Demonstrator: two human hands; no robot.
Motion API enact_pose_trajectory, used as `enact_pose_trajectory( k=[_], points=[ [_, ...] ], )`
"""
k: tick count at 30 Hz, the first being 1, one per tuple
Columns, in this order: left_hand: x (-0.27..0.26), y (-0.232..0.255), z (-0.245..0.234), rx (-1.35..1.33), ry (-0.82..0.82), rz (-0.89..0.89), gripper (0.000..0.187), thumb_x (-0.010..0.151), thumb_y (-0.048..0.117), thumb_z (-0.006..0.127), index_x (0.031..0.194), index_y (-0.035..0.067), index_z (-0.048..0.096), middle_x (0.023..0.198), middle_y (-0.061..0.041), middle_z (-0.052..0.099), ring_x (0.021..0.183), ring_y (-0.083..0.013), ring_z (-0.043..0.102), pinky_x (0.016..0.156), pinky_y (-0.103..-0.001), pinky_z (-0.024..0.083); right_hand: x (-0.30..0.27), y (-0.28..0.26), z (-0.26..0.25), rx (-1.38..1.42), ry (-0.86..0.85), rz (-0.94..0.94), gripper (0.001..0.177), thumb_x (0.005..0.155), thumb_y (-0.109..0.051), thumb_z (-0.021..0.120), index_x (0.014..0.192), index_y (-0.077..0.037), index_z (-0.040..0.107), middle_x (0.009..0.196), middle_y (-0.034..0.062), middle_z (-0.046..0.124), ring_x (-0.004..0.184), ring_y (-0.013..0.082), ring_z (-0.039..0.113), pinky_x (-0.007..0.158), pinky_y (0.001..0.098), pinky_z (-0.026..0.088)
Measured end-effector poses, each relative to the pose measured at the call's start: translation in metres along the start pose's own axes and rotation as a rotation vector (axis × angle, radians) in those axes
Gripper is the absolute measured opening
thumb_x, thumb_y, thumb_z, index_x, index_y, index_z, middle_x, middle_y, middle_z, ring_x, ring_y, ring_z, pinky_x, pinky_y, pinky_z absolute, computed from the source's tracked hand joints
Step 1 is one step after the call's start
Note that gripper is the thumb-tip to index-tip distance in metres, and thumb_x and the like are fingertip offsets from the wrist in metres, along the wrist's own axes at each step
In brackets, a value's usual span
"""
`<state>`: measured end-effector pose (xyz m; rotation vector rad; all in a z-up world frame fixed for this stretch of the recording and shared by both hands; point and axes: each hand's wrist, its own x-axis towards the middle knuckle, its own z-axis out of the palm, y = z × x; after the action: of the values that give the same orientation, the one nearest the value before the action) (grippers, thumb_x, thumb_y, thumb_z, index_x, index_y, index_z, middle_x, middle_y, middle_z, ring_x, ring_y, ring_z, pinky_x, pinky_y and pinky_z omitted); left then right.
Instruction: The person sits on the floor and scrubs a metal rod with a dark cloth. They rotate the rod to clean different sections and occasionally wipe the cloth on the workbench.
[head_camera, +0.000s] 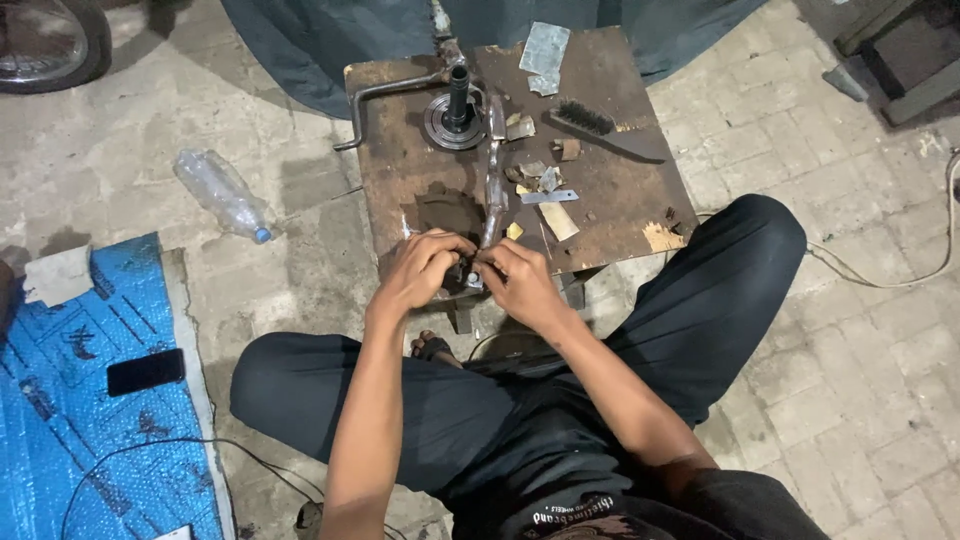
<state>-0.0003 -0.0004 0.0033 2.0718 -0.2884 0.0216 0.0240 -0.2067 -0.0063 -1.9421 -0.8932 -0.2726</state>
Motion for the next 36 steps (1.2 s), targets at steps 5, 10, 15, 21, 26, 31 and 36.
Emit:
enact_pose_trajectory(
  k=[5, 10, 15, 21, 26, 31, 36],
  points=[
    [0.000, -0.002, 0.001, 0.014, 0.003, 0.007, 0.033, 0.087, 0.023, 0.047, 0.092, 0.012, 0.078, 0.098, -0.012, 0.077, 0.104, -0.0375, 0.068, 0.092, -0.049, 0.051, 0.004, -0.007, -0.018, 0.088, -0.050, 0.021, 0.010, 0.084, 0.006, 0.075, 0.091, -0.001, 0.075, 0.075, 0.0168, 0.071, 0.067, 0.0367, 0.071, 0.057, 0.0399, 0.055],
    [0.000, 0.005, 0.002, -0.014, 0.028, -0.006, 0.034, 0.088, 0.021, 0.047, 0.091, 0.009, 0.079, 0.095, -0.013, 0.078, 0.099, -0.0377, 0.069, 0.089, -0.048, 0.052, 0.003, 0.011, -0.023, 0.130, -0.052, 0.054, 0.014, 0.081, 0.001, 0.080, 0.093, -0.005, 0.076, 0.076, 0.0167, 0.073, 0.068, 0.0355, 0.071, 0.059, 0.0412, 0.055],
    [-0.002, 0.011, 0.004, 0.052, 0.087, -0.100, 0.016, 0.087, 0.013, 0.063, 0.091, 0.009, 0.078, 0.101, -0.008, 0.079, 0.104, -0.0366, 0.070, 0.092, -0.048, 0.053, -0.004, 0.028, -0.024, 0.238, -0.029, 0.322, 0.010, 0.086, -0.002, 0.081, 0.096, -0.003, 0.078, 0.068, 0.0138, 0.072, 0.060, 0.0204, 0.068, 0.056, 0.0322, 0.052],
    [-0.001, 0.007, 0.010, 0.067, 0.136, -0.122, 0.013, 0.088, 0.011, 0.066, 0.092, 0.011, 0.078, 0.099, -0.006, 0.079, 0.104, -0.0338, 0.071, 0.093, -0.047, 0.054, -0.016, 0.042, -0.022, 0.222, -0.078, 0.450, 0.008, 0.091, -0.006, 0.077, 0.095, 0.000, 0.074, 0.064, 0.0113, 0.070, 0.055, 0.0153, 0.060, 0.055, 0.0318, 0.047],
    [-0.001, 0.007, 0.012, 0.079, 0.156, -0.115, 0.013, 0.089, 0.013, 0.066, 0.089, 0.015, 0.079, 0.094, -0.003, 0.079, 0.099, -0.0312, 0.071, 0.089, -0.045, 0.055, -0.013, 0.043, -0.025, 0.215, -0.115, 0.484, 0.009, 0.092, -0.006, 0.075, 0.099, -0.001, 0.075, 0.075, 0.0137, 0.076, 0.058, 0.0201, 0.070, 0.056, 0.0335, 0.053],
    [-0.001, 0.013, 0.012, 0.105, 0.164, -0.135, 0.014, 0.091, 0.015, 0.066, 0.087, 0.016, 0.079, 0.091, -0.002, 0.079, 0.096, -0.0302, 0.072, 0.087, -0.044, 0.056, -0.013, 0.042, -0.025, 0.241, -0.133, 0.527, 0.011, 0.093, -0.004, 0.074, 0.102, 0.002, 0.075, 0.081, 0.0167, 0.077, 0.062, 0.0219, 0.072, 0.058, 0.0342, 0.055],
    [0.001, 0.027, 0.013, 0.131, 0.196, -0.197, 0.023, 0.097, 0.016, 0.058, 0.087, 0.014, 0.079, 0.086, -0.008, 0.078, 0.092, -0.0337, 0.071, 0.084, -0.047, 0.056, -0.011, 0.044, -0.029, 0.277, -0.176, 0.541, 0.018, 0.092, 0.001, 0.071, 0.110, 0.000, 0.076, 0.085, 0.0183, 0.078, 0.060, 0.0202, 0.068, 0.058, 0.0332, 0.057]
  ],
)
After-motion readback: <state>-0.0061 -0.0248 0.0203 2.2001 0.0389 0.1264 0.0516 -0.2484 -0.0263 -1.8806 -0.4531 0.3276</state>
